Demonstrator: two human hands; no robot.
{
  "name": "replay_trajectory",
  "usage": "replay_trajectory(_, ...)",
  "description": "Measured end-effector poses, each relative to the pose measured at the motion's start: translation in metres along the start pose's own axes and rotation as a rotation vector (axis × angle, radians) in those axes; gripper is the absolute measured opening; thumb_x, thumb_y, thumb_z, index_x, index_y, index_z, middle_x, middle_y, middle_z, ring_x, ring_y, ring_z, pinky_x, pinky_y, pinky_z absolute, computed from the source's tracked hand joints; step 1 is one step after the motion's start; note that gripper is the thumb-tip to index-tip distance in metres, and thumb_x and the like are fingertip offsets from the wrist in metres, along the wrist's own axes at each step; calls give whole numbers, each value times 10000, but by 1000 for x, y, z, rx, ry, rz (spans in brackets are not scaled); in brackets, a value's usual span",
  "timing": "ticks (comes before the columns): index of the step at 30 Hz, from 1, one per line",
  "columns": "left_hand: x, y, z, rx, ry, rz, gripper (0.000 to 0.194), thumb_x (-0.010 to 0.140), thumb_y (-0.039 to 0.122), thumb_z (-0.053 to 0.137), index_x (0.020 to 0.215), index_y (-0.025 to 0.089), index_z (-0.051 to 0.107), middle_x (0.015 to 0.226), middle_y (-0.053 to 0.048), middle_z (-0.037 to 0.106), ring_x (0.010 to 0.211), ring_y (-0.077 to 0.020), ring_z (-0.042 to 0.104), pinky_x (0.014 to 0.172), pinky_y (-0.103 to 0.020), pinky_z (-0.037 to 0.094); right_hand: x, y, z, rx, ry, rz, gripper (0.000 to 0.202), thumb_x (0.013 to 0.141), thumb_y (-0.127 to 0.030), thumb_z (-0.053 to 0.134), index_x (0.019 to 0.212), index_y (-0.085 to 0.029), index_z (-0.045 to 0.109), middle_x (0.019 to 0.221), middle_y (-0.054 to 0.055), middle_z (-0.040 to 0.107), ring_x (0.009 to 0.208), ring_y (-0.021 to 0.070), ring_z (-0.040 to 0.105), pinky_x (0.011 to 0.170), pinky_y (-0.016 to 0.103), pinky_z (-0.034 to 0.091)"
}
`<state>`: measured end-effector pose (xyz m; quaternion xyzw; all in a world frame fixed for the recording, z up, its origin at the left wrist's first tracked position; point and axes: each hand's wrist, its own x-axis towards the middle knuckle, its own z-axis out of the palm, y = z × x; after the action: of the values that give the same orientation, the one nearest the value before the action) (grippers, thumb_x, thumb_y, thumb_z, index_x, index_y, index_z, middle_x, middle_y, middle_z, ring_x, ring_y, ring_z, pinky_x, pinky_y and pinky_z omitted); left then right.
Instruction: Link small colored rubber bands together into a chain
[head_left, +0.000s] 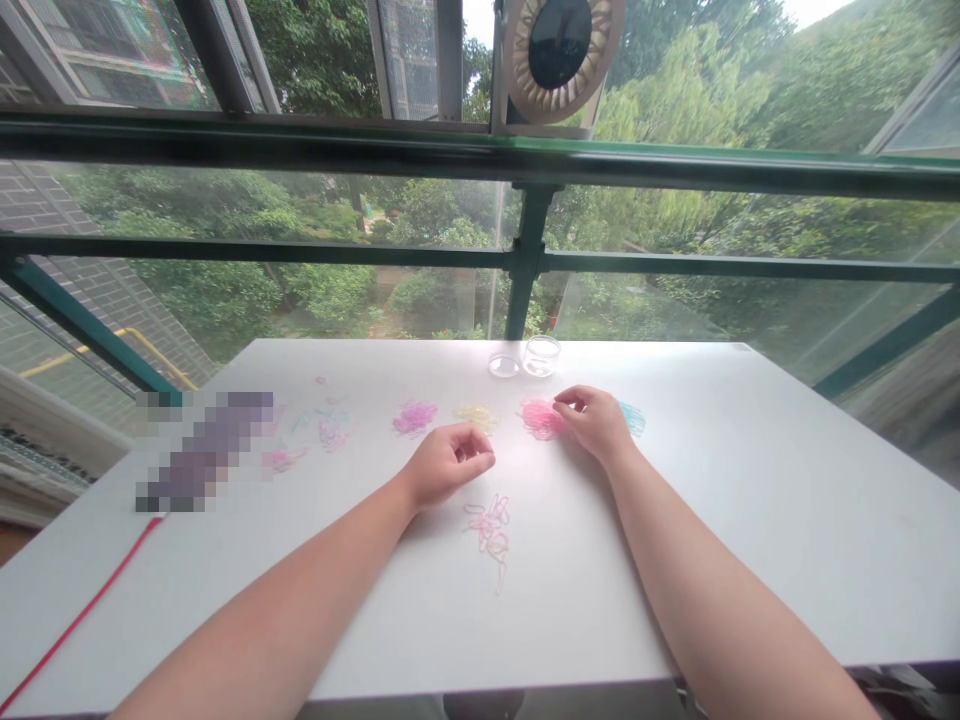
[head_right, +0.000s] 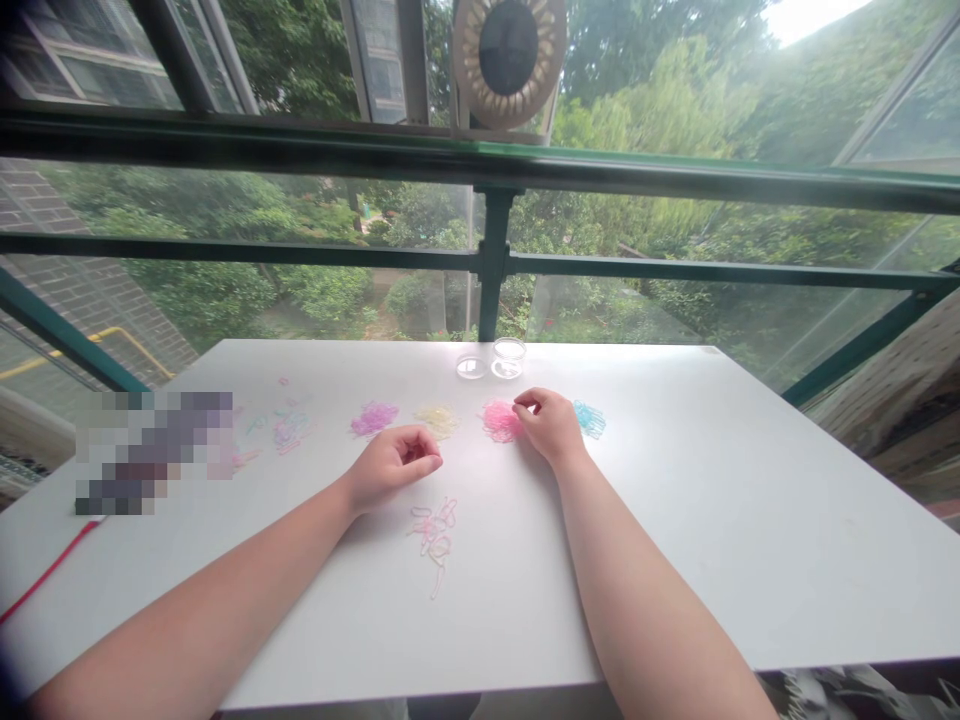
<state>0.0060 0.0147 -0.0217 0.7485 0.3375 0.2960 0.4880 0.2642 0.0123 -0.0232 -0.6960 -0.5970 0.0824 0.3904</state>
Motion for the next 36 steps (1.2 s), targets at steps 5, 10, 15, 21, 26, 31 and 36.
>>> replay_trajectory(5,0,-1,0,1,-2,-2,173,743,307,612,750,137,582,669,-10,554,584,-91,467,547,-215,375,1,1,1,111,16,56,187,682,-258,524,759,-181,676,732,33,709,666,161,611,633,265,439)
replay_trajectory(10,0,-3,1,-11,5,-4,192,746,323,615,754,135,573,660,-6,544,576,-87,455,544,-214,364,0,0,1,170,23,78,262,699,-198,434,821,-165,664,770,41,727,636,147,614,621,257,444)
replay_trajectory(15,0,-4,1,-22,-3,-6,197,745,326,617,752,134,574,659,-6,544,572,-85,452,543,-214,360,2,5,2,214,31,89,312,651,-170,389,796,-161,666,765,47,726,610,157,596,610,272,453)
replay_trajectory(21,0,-4,0,-22,2,3,187,742,320,620,746,137,582,653,-1,545,566,-83,449,541,-212,357,5,12,3,321,29,66,332,621,-173,362,752,-165,667,734,49,712,693,188,616,680,307,482)
replay_trajectory(26,0,-3,0,-31,-1,-2,191,733,323,624,747,136,587,668,-11,557,574,-90,456,549,-217,363,2,7,4,211,-27,-19,348,615,-148,357,731,-181,684,816,36,710,790,193,621,779,320,466)
replay_trajectory(31,0,-3,0,-29,1,-5,194,735,324,624,747,135,581,659,-7,545,572,-88,450,547,-216,362,-1,2,3,106,-86,-48,434,650,-110,366,942,-189,678,889,20,713,879,182,611,837,316,444)
replay_trajectory(36,0,-4,0,-35,0,-10,194,736,323,625,743,135,576,657,-6,542,569,-86,448,541,-212,357,-1,2,3,-56,-148,-136,450,648,-64,386,937,-210,698,923,19,706,912,190,573,837,307,428)
